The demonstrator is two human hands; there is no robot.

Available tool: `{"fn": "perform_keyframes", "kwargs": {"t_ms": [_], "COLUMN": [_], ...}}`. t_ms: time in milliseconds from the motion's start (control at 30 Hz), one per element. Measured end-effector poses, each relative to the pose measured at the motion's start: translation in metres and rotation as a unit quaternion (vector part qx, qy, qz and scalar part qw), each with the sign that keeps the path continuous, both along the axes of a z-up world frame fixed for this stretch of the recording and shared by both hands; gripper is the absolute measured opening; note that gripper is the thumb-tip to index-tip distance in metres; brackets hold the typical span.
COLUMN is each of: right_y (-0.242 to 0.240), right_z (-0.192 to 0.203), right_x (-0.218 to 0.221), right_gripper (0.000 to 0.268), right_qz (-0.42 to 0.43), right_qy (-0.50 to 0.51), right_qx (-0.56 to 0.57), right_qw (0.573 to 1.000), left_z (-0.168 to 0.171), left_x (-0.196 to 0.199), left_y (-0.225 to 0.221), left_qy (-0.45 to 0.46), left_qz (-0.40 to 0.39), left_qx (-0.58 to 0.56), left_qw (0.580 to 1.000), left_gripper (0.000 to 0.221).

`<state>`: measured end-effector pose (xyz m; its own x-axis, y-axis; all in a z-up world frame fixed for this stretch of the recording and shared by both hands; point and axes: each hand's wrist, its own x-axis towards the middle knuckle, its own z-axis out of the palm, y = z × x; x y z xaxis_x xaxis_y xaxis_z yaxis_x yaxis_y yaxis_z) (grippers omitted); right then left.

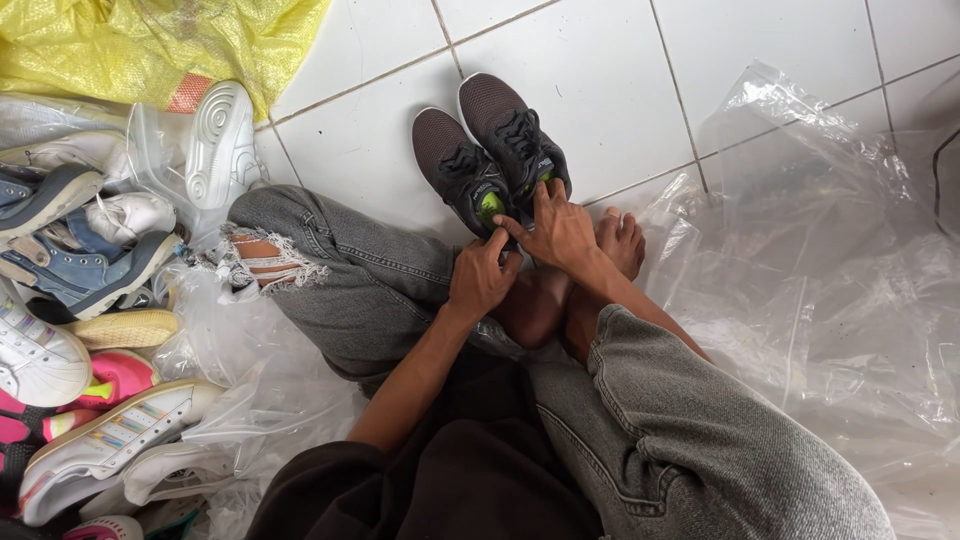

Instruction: A person sits on the floor and sorts through a large pile of various shoes, inspecting each one before placing it aside.

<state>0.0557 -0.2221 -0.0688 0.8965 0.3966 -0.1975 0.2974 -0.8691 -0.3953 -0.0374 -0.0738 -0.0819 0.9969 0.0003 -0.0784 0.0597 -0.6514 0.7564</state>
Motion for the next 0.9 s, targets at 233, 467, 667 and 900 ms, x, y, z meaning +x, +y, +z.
{"fn": "perform_keyframes", "kwargs": {"t_ms": [233, 467, 667, 900], "right_y": [0.006, 0.005, -0.01, -0.034], "right_z": [-0.052, -0.033, -0.025, 0.023], "right_x": [0.015, 0.019, 0.018, 0.036], "right_gripper": [0.083, 0.073, 0.057, 0.042], "right_qz": [0.0, -0.016, -0.072, -0.182], "right_qy": [0.01, 0.072, 0.058, -0.021], "right_qx": [-0.09, -0.053, -0.001, 0.066], "right_qw": [0.996, 0.996, 0.996, 0.981], "left_z": [-0.009, 0.025, 0.013, 0.011], "left_x": [-0.002, -0.001, 0.002, 0.0], "left_y": [0.0, -0.005, 0.003, -0.003], "left_qy": [0.02, -0.01, -0.002, 0.011], "left_qz": [0.017, 0.104, 0.214, 0.191], "left_qx": [-0.033, -0.098, -0.235, -0.212], "left_qw": [0.999, 0.99, 0.948, 0.958], "left_gripper": [0.016, 0.018, 0.02, 0.033]}}
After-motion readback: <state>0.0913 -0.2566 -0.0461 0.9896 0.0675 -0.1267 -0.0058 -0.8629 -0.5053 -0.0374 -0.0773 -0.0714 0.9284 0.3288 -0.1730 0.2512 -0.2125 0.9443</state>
